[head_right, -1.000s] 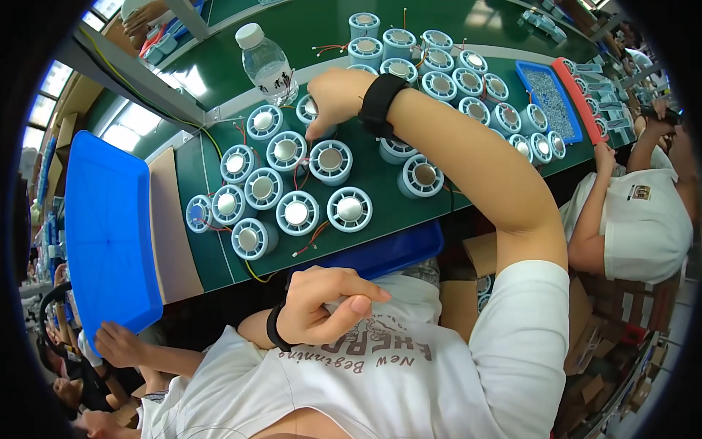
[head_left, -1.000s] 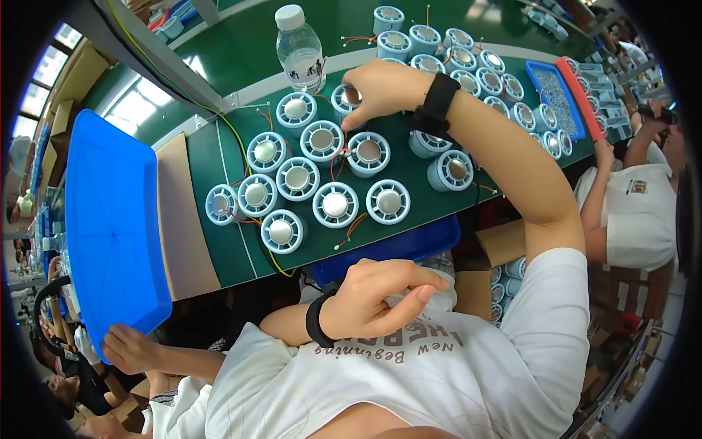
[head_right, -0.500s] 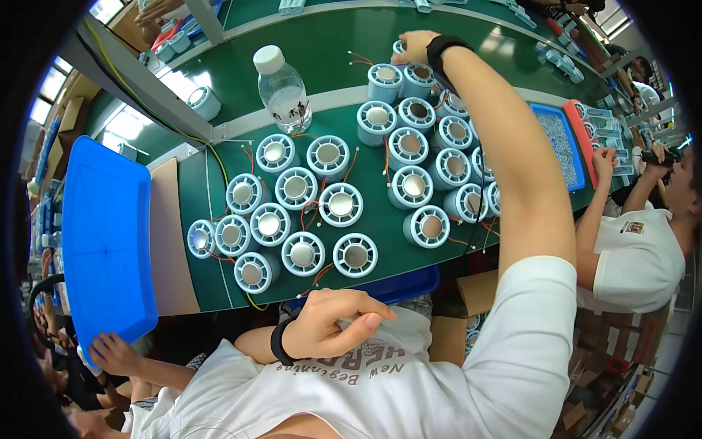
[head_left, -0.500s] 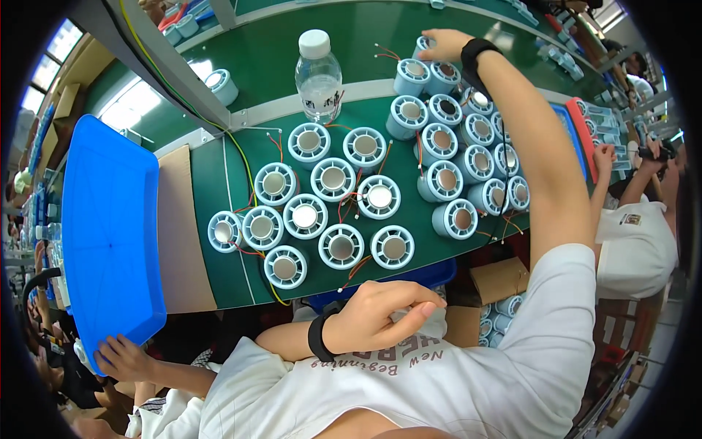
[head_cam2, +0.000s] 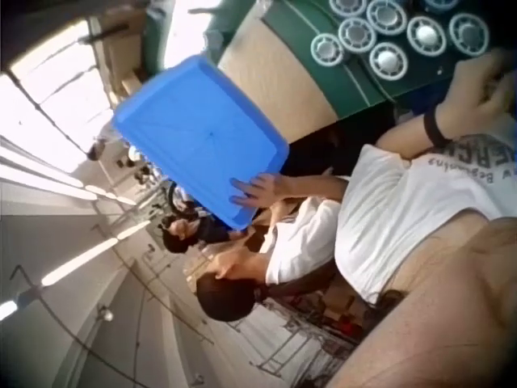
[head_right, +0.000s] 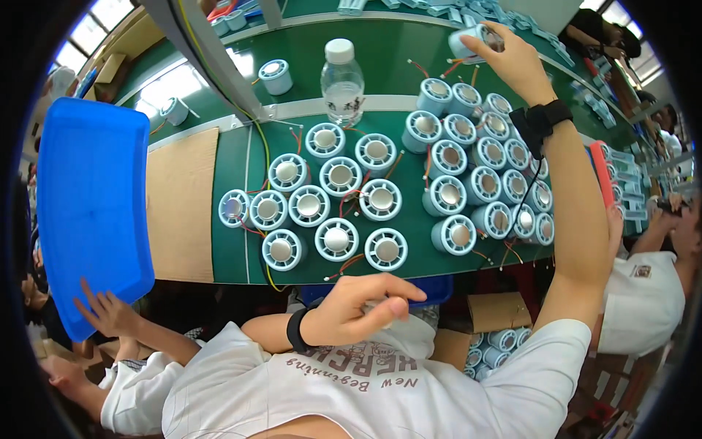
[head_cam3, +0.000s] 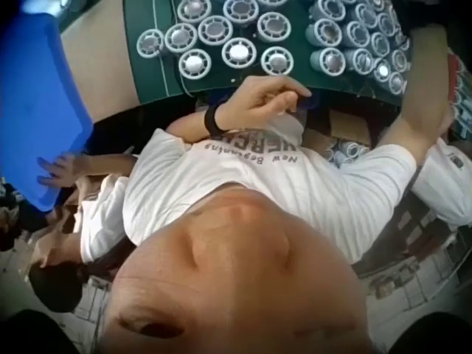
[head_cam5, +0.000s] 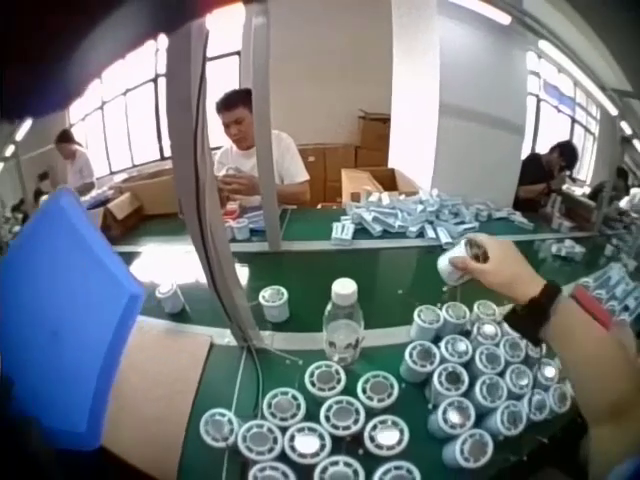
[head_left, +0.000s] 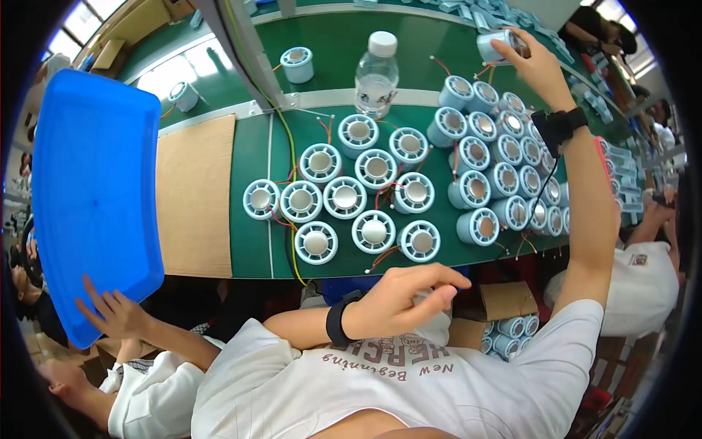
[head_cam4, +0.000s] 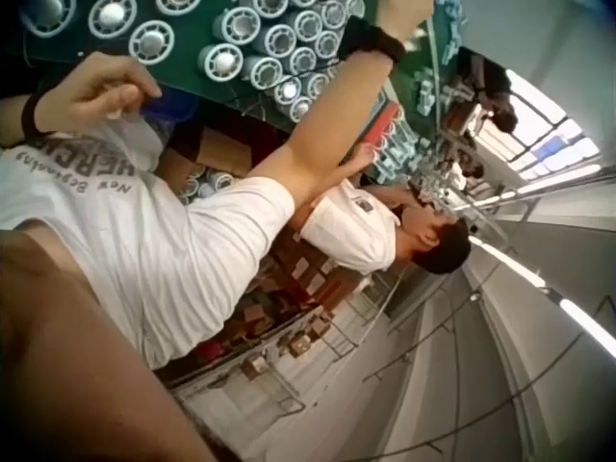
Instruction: Cleaning and wiping cylindrical electronic components with a cloth at a factory workstation.
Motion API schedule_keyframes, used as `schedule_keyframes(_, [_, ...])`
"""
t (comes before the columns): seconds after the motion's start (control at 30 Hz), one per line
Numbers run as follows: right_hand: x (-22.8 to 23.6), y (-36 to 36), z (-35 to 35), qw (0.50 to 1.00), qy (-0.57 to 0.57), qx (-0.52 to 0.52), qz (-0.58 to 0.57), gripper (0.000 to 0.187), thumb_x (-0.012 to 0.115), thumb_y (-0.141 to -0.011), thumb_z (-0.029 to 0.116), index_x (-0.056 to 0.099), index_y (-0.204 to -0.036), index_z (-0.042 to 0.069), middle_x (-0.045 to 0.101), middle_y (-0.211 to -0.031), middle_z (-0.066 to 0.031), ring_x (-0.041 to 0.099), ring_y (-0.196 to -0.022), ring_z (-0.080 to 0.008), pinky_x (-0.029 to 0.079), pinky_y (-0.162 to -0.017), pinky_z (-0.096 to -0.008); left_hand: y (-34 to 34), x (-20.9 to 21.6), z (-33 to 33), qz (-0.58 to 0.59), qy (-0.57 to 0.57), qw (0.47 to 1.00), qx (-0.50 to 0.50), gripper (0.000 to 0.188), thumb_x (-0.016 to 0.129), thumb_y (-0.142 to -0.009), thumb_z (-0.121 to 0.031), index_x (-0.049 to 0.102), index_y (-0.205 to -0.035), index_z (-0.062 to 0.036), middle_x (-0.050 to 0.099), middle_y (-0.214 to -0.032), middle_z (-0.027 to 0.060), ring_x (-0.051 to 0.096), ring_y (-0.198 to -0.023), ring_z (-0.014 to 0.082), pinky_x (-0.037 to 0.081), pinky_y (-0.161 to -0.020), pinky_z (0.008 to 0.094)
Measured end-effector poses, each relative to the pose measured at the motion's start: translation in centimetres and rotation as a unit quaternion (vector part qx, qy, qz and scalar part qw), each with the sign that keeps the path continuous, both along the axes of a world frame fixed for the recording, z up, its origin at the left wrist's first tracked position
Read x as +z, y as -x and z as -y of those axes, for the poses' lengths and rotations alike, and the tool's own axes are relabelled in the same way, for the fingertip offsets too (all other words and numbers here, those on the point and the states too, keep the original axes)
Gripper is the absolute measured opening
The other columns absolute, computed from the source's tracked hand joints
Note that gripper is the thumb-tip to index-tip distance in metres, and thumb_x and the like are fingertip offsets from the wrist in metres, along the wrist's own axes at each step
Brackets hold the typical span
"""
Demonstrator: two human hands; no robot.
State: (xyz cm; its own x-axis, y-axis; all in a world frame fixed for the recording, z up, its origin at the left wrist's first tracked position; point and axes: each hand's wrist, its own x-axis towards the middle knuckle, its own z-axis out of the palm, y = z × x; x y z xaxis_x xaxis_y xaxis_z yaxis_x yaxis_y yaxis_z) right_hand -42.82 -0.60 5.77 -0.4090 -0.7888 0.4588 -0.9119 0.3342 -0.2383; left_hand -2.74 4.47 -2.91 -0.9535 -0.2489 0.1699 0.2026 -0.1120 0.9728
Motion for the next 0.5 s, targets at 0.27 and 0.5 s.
schedule_keyframes(0.27, [3.5,-12.9,-11.0,0.917,-0.124,0.230,0.302,0.061,0.059,-0.089,0.055,0.061,-0.119,0.001,0.065,-0.097,-0.0053,0.059,-0.084,-0.0108,0.047,-0.072,-0.0254,2.0,1.7,1.3,0.038,-0.125,0.991,0.016,0.058,0.032,-0.102,-0.043,0.035,-0.141,-0.0007,0.064,-0.115,0.0152,0.040,-0.045,0.0048,0.032,-0.042,0.0164])
schedule_keyframes(0.5, [1.3,-18.0,-18.0,0.905,-0.157,0.284,0.274,0.080,0.040,-0.089,0.071,0.059,-0.124,0.001,0.063,-0.099,-0.0050,0.058,-0.090,-0.0112,0.045,-0.077,-0.0240,2.4,1.9,0.1,0.075,-0.343,0.916,-0.193,0.057,0.046,-0.099,-0.043,0.040,-0.136,0.0001,0.066,-0.110,0.0105,0.038,-0.052,0.0013,0.030,-0.046,0.0187])
